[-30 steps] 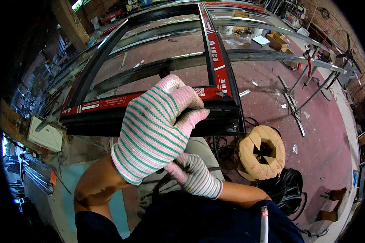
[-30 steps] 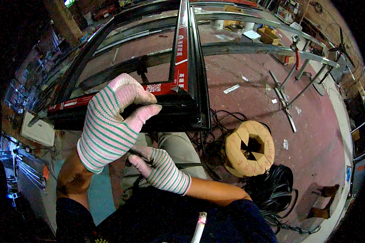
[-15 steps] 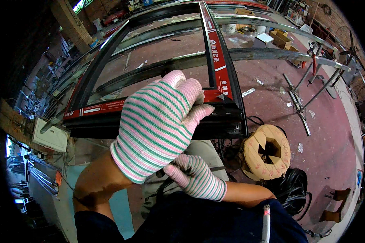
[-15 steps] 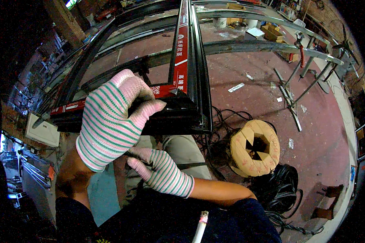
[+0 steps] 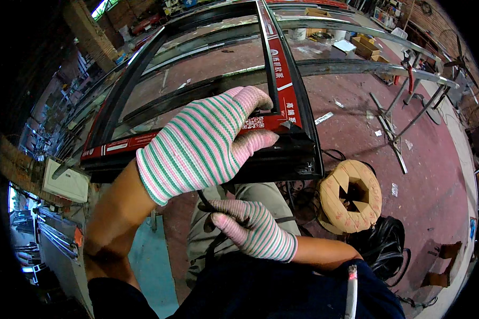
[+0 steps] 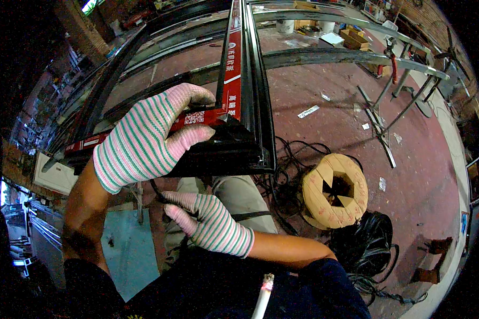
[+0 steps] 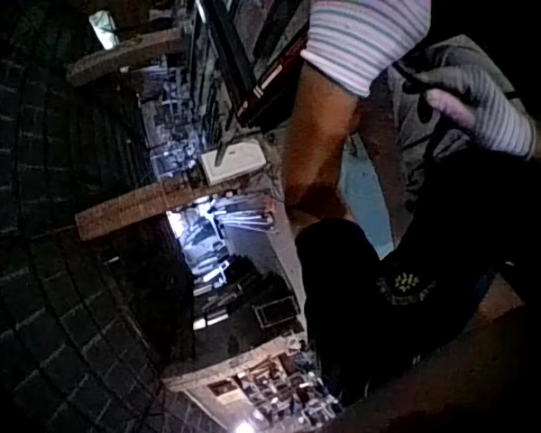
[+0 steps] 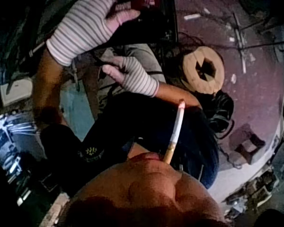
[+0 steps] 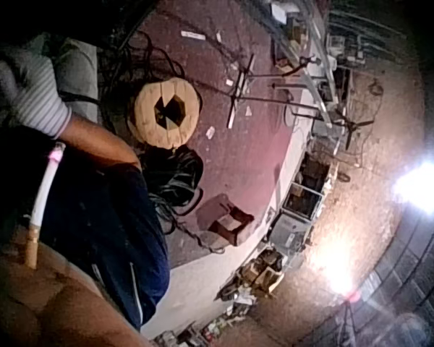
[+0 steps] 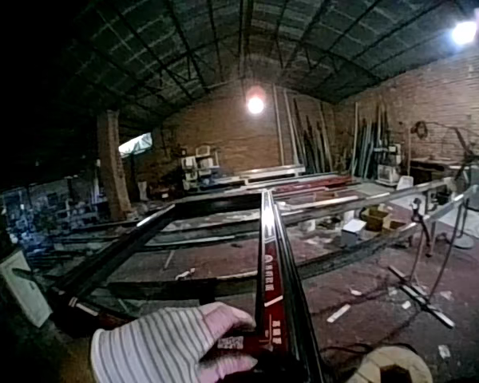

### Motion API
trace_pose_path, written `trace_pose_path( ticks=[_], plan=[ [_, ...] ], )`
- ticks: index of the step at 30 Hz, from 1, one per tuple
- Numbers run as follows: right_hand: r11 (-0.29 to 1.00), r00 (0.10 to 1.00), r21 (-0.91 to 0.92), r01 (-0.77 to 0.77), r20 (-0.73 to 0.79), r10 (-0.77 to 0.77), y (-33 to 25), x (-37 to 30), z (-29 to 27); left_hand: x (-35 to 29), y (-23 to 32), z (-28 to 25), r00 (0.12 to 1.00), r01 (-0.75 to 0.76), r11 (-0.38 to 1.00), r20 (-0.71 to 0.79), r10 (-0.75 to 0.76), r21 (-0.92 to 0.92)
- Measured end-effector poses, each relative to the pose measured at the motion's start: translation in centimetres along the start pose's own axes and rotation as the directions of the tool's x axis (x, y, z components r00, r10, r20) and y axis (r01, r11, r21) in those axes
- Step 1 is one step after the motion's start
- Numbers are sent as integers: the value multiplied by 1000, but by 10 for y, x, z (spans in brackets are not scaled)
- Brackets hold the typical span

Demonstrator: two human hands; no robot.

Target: The person installs a black rubber seal into the groove of a red window frame. They use pliers to press the seal into place, working along the edges and corners of the frame.

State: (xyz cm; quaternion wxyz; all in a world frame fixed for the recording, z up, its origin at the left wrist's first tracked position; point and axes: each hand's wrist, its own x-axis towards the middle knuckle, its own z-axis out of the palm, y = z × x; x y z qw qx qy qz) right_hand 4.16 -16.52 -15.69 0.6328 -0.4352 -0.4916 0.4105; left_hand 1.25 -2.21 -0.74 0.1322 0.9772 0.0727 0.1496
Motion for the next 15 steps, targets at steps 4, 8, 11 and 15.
trace_pose_path(
  ticks=[4,8,11,15],
  plan=[
    [998,999,-55,-31,37,33,-6,5,-5,4,-8,0,999,-42,999,14,42,-22],
    [999,999,-36,39,-16,-40,-2,5,-5,17,1,1,998,-3,1000,64,2,12],
    [999,999,15,33,6,-34,0,5,-1,12,17,-10,991,86,966,80,-109,244],
    [999,999,-49,-19,-28,18,0,5,-13,21,12,3,996,6,988,85,-19,152]
  ],
)
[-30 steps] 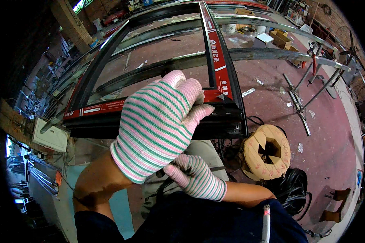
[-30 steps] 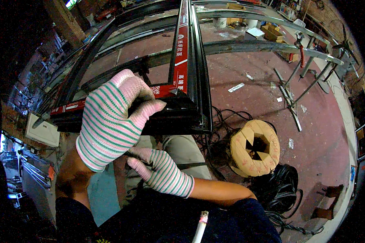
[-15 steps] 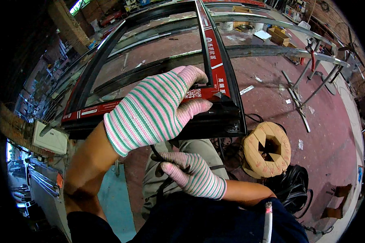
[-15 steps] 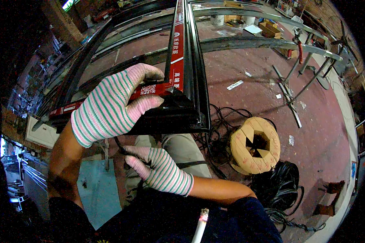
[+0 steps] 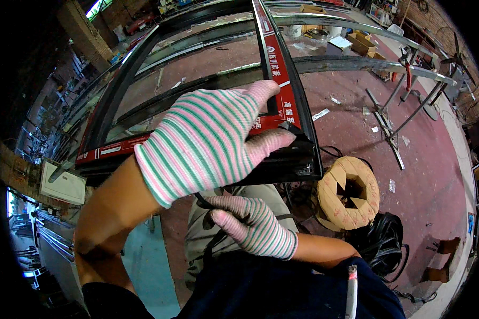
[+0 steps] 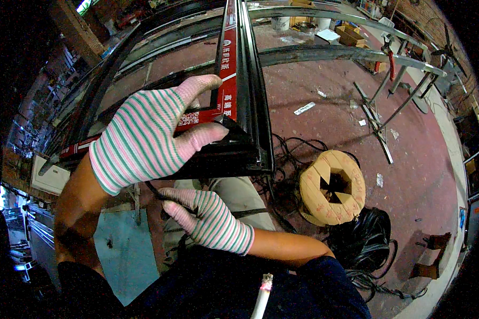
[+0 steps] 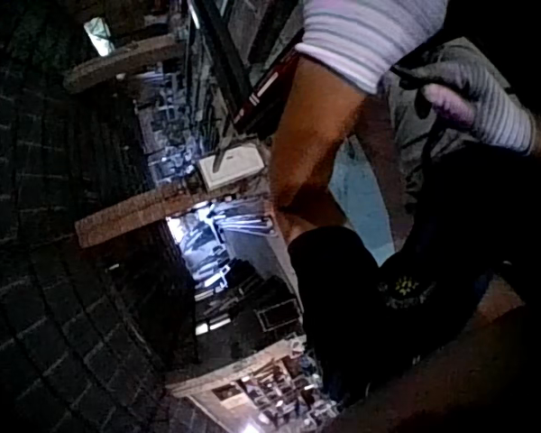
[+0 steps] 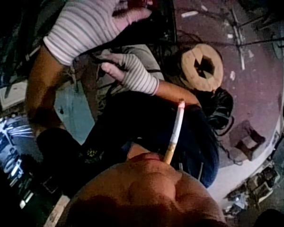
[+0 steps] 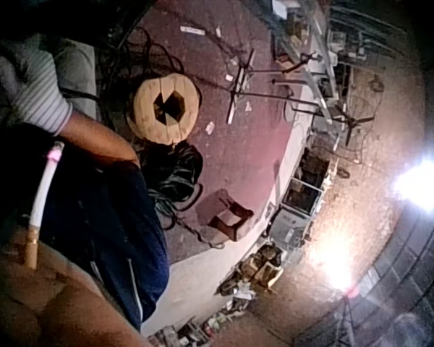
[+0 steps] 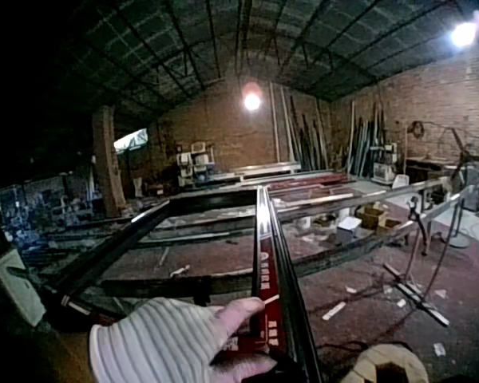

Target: The person installs a black rubber seal into the groove of a red window frame. They use pliers to press the seal into place, working along the edges and corners of the frame.

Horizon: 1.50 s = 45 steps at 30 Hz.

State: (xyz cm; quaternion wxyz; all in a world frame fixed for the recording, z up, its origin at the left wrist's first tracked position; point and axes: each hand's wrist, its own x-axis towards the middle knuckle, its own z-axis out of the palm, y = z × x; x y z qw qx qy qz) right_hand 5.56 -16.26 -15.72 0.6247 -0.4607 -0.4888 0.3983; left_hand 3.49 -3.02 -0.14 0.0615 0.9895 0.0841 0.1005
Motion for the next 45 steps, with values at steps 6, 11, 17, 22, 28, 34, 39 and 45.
trace_pose_path(
  ticks=[6,11,17,22,28,34,39,45],
  plan=[
    [996,999,83,-12,44,8,-7,-1,-1,-22,-28,-1,994,-107,954,5,113,-280],
    [999,999,33,7,50,-8,-9,2,-10,-7,-15,-10,984,4,963,174,45,-271],
    [996,997,44,77,19,-78,-9,3,-8,-9,-16,-2,997,4,947,69,19,-320],
    [998,999,50,37,-2,-37,-16,3,-11,-7,-9,-3,993,115,928,58,-101,-355],
    [999,1000,22,24,-4,-24,-18,5,-13,-6,-2,-7,987,158,952,55,-148,-262],
    [993,999,111,-28,-36,32,-14,3,-10,-9,4,-6,985,172,982,3,-172,-85],
    [991,997,108,-74,-16,76,-19,5,-11,-19,-24,-7,999,-3,942,40,18,-336],
    [1000,1000,-22,11,-7,-11,-18,6,-17,-13,-18,-7,994,-2,971,107,28,-237]
  ],
)
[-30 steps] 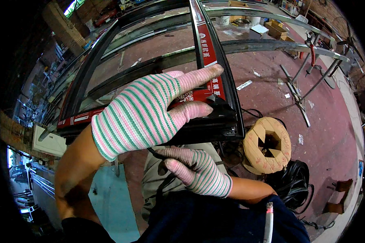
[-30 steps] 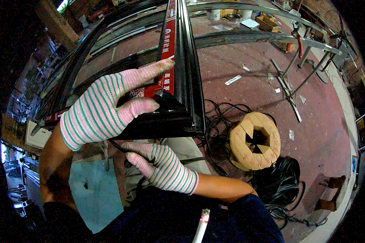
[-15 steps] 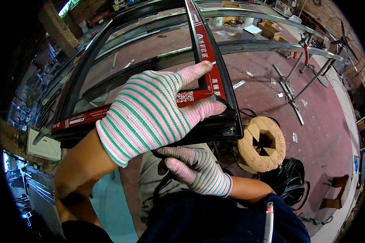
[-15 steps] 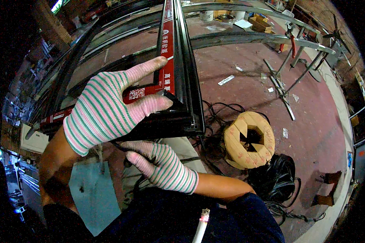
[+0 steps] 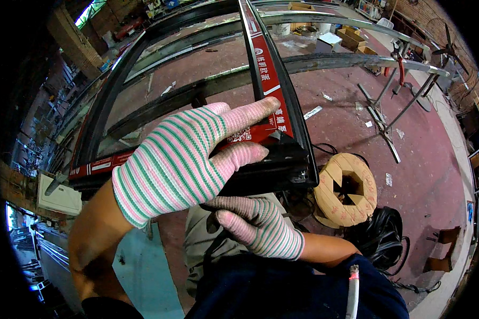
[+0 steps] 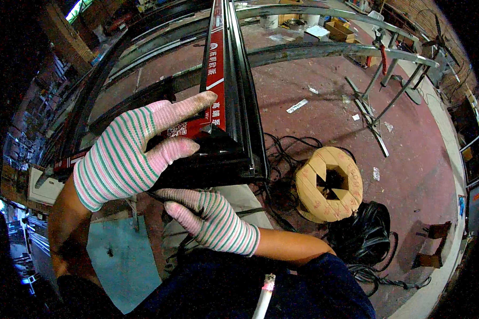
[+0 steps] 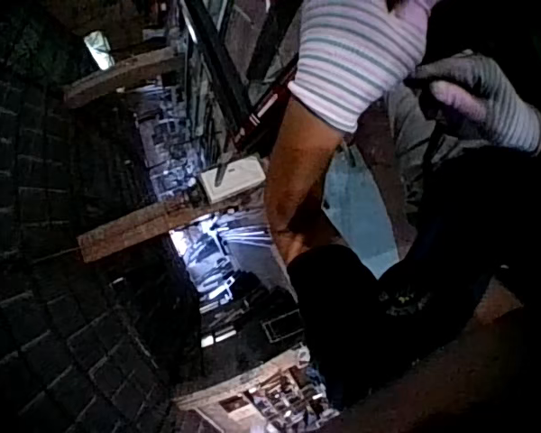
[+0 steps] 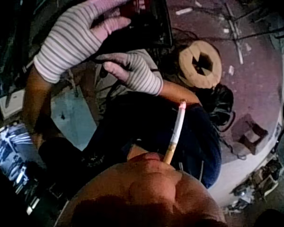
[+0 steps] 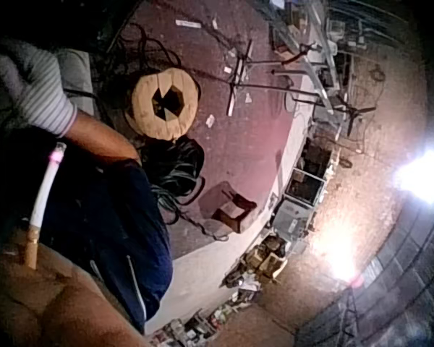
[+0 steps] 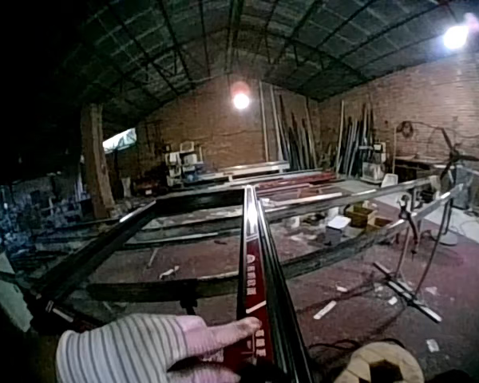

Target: The person installs a black rubber seal into the groove of a red window frame. They use pliers to press the seal into place, working along the edges and corners of the frame.

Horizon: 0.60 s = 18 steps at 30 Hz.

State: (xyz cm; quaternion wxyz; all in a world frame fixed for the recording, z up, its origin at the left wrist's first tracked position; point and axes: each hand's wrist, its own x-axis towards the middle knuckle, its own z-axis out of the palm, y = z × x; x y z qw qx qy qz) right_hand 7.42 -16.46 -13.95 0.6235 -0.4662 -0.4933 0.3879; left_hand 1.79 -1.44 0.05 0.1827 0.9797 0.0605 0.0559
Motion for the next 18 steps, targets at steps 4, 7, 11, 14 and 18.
trace_pose_path(
  ticks=[4,7,11,14,18],
  plan=[
    [1000,1000,26,-11,22,11,-3,0,1,-4,5,-2,999,33,998,-10,-33,46],
    [998,1000,69,-10,10,9,-1,-1,2,-4,3,1,999,34,996,-31,-31,79],
    [990,999,130,-47,2,47,5,0,8,-12,-2,-1,998,2,999,-66,0,32],
    [984,998,170,-60,-8,62,8,2,12,-18,-1,-8,995,99,984,-28,-96,149],
    [966,993,236,-107,-20,115,6,5,28,-17,-3,-10,998,61,997,-10,-60,54]
  ],
)
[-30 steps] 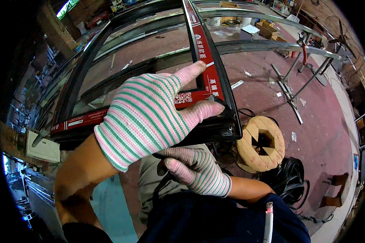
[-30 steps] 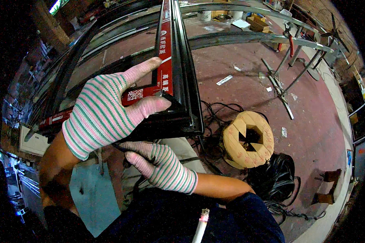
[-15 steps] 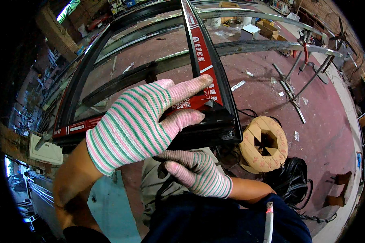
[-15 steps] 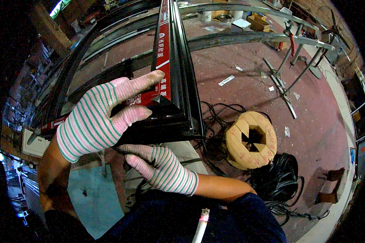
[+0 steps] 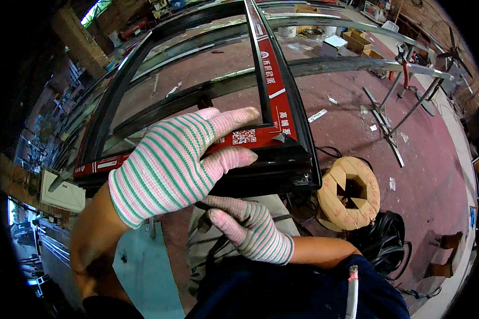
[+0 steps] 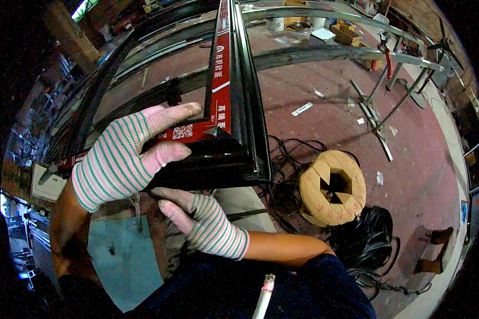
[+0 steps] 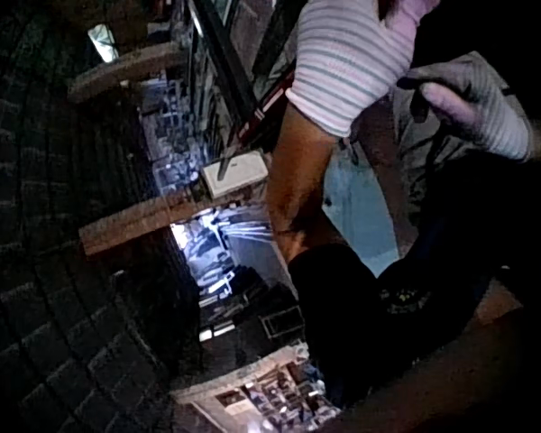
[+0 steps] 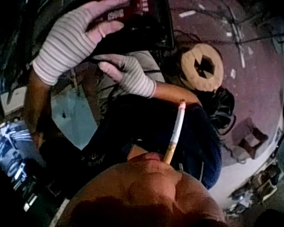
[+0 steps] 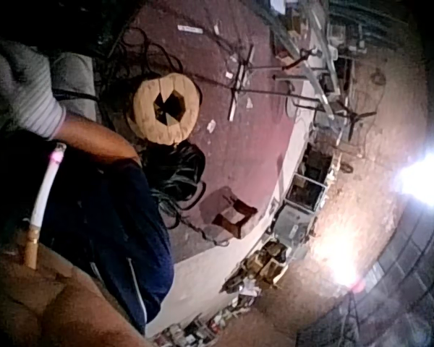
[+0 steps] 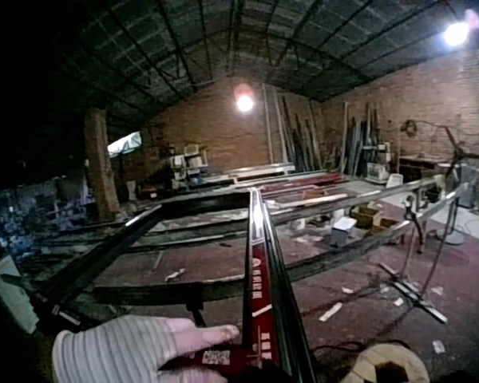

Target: The person installs a black rubber seal into the groove of a red window frame. They use pliers to press the seal into place, working along the edges and corners of the frame.

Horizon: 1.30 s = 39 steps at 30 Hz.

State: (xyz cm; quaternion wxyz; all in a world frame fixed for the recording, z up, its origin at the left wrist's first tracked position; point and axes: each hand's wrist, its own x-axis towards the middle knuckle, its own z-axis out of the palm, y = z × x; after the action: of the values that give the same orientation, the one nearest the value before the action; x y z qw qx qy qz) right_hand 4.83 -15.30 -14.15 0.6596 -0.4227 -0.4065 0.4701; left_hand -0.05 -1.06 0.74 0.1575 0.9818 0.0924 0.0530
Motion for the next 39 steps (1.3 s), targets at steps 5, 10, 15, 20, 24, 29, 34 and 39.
trace_pose_path(
  ticks=[5,10,15,20,24,29,34,39],
  plan=[
    [993,993,-8,115,-24,-116,7,12,16,1,-8,6,998,-7,999,-55,6,-31],
    [995,992,27,100,-83,-97,12,13,32,-14,-9,-15,985,160,984,70,-155,-78],
    [995,995,68,73,-79,-67,4,22,40,-12,-14,-13,995,81,997,53,-80,-11],
    [992,992,33,123,-16,-122,2,34,52,-12,-22,-10,998,59,996,40,-56,-74],
    [986,984,-36,161,-75,-163,33,12,48,-26,-24,-18,993,107,994,49,-106,-5],
    [907,978,-371,199,13,-210,67,-15,3,-32,-26,-18,997,76,995,17,-77,63],
    [951,996,-296,86,32,-80,44,-9,19,-33,-32,-2,997,26,984,-70,-14,174],
    [976,975,-34,215,58,-213,50,27,73,-31,-31,-7,999,28,990,-35,-23,138]
  ],
)
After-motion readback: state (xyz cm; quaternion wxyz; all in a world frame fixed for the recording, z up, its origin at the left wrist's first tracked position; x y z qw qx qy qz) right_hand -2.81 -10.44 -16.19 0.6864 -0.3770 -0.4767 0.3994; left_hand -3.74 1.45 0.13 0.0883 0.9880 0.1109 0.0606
